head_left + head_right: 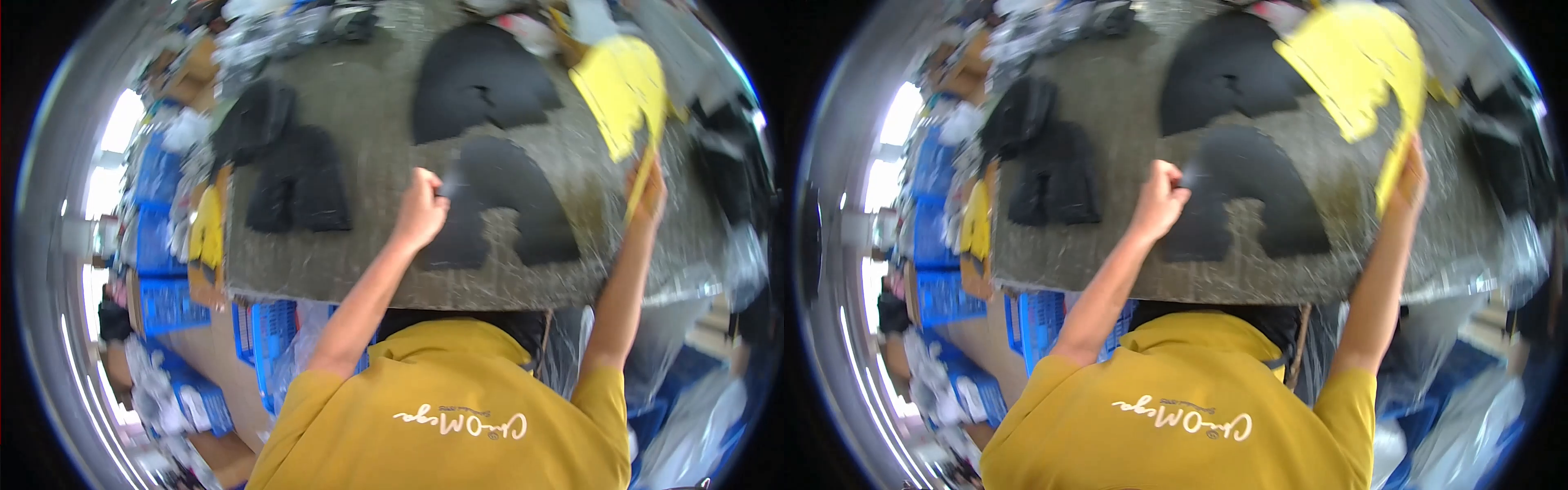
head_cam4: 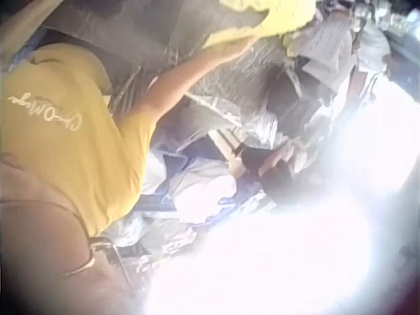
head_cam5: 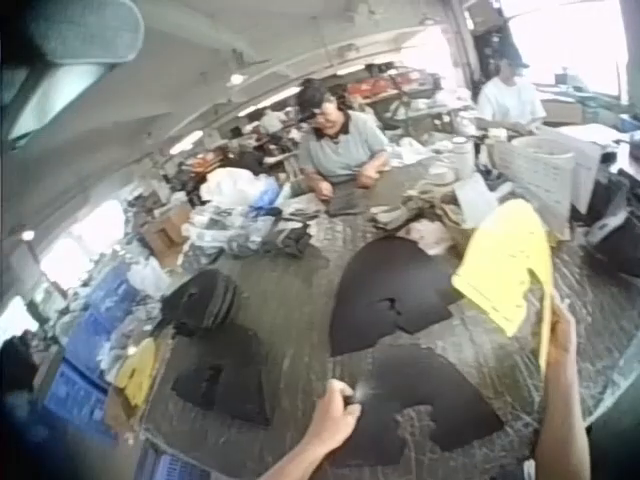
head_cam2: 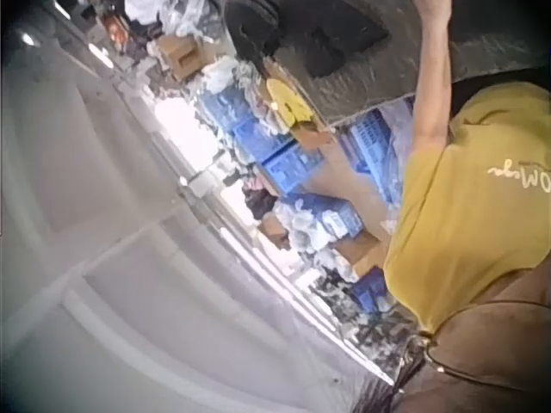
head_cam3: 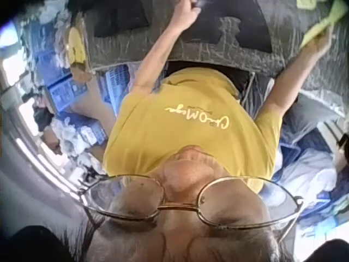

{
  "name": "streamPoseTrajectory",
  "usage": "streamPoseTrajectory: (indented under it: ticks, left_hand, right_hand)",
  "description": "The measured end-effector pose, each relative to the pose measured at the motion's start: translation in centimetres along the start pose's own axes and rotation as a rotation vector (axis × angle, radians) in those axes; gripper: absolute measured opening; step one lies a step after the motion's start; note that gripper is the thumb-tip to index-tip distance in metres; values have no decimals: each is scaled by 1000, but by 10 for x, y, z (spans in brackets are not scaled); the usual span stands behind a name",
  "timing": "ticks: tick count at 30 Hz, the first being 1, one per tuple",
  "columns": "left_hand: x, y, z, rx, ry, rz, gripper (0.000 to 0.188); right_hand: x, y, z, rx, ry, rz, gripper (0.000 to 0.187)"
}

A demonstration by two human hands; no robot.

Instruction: Trace a yellow pattern template onto black shoe components using a white marker.

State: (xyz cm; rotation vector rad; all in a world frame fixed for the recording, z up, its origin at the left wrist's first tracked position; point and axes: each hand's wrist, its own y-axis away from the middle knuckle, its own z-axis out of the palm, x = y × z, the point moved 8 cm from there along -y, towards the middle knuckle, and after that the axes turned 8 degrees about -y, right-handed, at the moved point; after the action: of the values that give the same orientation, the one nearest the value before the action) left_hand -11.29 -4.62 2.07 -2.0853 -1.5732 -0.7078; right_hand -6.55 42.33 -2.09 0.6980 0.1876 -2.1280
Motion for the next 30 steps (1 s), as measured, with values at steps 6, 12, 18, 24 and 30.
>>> streamPoseTrajectory:
  ticks: [6, 12, 18, 24, 30]
  left_hand:
    - [21, 36, -140, 165, 654, -59, 53]
    - [-105, 22, -311, 212, 612, -50, 55]
    - [-262, -28, -320, 227, 5, -210, 51]
    - [-270, -26, -295, 432, -423, -183, 47]
    - [-105, -53, -247, 529, -502, 109, 45]
  right_hand:
    - [3, -9, -17, -440, -148, 236, 34]
    - [7, -10, -16, -366, 9, 159, 35]
    - [25, -5, -11, -353, -103, 295, 35]
    - [27, 8, -6, -228, -23, 232, 39]
    - [9, 11, -17, -286, -44, 226, 39]
